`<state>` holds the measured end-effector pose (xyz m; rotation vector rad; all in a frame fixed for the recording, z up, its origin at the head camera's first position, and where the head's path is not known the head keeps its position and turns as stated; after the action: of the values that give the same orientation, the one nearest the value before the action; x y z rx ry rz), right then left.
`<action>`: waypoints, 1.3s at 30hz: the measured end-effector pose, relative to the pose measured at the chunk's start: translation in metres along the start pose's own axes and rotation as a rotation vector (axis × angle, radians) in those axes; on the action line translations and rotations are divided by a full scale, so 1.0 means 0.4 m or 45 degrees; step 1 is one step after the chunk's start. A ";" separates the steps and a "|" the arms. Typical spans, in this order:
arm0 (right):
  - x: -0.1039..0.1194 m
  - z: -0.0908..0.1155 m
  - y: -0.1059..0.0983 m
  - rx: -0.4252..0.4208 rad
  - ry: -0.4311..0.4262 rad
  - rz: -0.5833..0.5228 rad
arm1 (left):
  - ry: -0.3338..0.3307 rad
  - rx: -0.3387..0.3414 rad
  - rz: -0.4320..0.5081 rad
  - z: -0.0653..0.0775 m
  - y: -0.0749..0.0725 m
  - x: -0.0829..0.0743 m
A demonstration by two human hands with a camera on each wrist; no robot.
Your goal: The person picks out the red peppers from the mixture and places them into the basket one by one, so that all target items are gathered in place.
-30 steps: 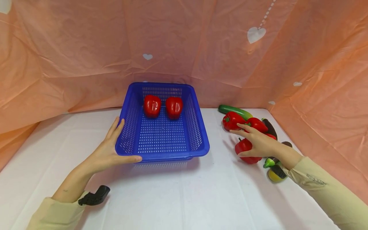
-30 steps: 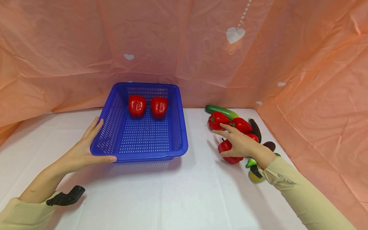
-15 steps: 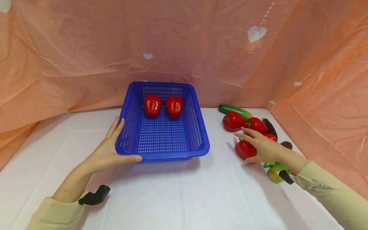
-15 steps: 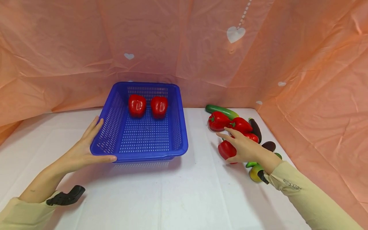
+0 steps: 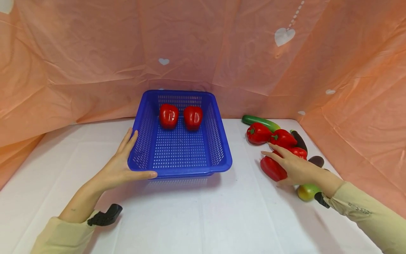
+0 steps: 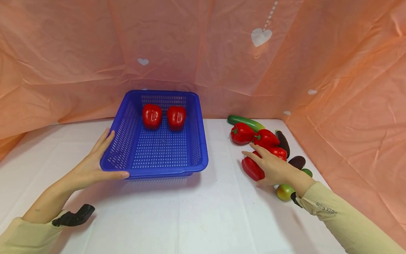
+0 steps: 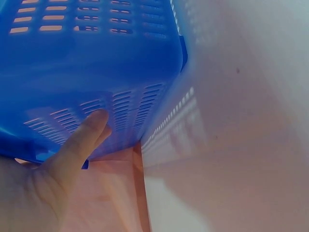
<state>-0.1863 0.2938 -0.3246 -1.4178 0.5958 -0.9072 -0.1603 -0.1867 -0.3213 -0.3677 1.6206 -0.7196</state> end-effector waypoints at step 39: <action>0.000 -0.017 0.032 -0.376 -0.070 -0.108 | -0.007 -0.008 0.002 0.001 0.002 0.003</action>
<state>-0.1893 0.2889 -0.3379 -1.7386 0.6513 -0.8685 -0.1599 -0.1869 -0.3227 -0.3727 1.6179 -0.7117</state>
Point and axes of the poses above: each hand's wrist, its own z-axis away from the middle knuckle, its own y-axis out of the palm, x = y × z, the point moved 3 cm from there along -z, towards the middle knuckle, and after that the axes turned 1 degree about -x, right-handed, at the moved point
